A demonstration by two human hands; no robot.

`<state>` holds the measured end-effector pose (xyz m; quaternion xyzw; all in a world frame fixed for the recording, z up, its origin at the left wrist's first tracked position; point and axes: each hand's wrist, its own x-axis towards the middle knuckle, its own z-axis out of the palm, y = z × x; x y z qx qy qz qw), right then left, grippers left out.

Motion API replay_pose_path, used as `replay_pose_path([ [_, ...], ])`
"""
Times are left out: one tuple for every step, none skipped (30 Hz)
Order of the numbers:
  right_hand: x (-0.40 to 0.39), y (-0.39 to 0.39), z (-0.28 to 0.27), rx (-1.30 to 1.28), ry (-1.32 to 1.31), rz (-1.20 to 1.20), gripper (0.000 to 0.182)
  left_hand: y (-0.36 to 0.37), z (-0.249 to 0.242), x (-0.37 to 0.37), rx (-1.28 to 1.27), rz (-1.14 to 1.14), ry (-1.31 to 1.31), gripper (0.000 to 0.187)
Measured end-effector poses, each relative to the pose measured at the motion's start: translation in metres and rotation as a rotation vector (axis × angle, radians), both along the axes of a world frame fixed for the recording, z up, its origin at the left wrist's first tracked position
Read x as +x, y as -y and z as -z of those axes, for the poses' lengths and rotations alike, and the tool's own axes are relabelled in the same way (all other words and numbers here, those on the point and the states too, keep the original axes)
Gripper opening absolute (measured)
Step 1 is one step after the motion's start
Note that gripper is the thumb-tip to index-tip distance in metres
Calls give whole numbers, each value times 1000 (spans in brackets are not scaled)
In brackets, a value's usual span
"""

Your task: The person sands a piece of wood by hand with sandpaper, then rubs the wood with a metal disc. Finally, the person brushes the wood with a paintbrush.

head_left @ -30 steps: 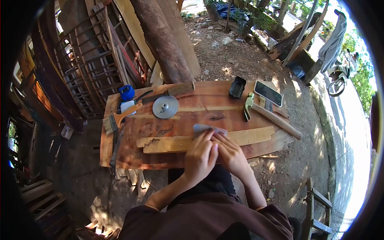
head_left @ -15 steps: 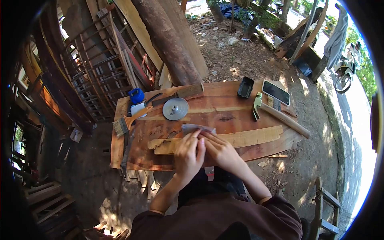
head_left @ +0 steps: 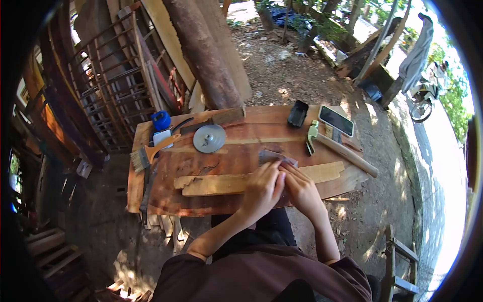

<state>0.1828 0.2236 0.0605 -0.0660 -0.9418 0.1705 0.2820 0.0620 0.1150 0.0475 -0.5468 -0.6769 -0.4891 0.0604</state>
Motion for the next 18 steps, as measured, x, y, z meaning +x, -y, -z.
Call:
replay_pose_path([
  [12,-4,-4,-2,-1,64,22,-14,2,8,49,69,25,28],
  [23,-6,-7,-2,6,104,22,-23,3,16,56,109,32,28],
  [30,-6,-9,-6,11,139,21,-28,3,20,59,144,37,29],
  [31,-6,-9,-7,10,150,21,-28,2,21,58,155,36,29],
  [31,-4,-8,13,8,147,22,-26,1,21,43,144,45,28],
  [29,-3,-6,32,6,140,22,-22,-1,19,27,129,52,28],
  [22,0,-4,26,0,141,22,-15,-1,13,22,129,46,28],
  [11,6,-2,28,1,72,24,-4,-1,3,21,64,9,27],
  [-2,12,1,27,1,1,25,9,0,-7,19,-3,-29,27],
  [-17,18,4,63,-2,-57,27,23,0,-18,1,-60,-55,28],
  [-34,26,4,57,-28,-119,27,39,-1,-26,-46,-118,-21,28],
  [-50,35,8,57,-47,-175,27,55,-3,-34,-67,-195,-45,28],
  [-66,44,12,56,-67,-231,28,70,-4,-41,-88,-273,-71,27],
  [-80,53,13,52,-98,-291,29,82,-2,-47,-79,-328,-67,27],
  [-91,60,13,50,-127,-349,30,92,-1,-51,-67,-382,-62,26],
  [-99,68,19,56,-120,-371,32,99,-1,-54,-86,-404,-13,26],
  [-100,70,18,54,-125,-377,32,102,0,-54,-88,-411,-18,26],
  [-99,70,16,34,-122,-385,33,101,-1,-51,-77,-430,-4,26],
])
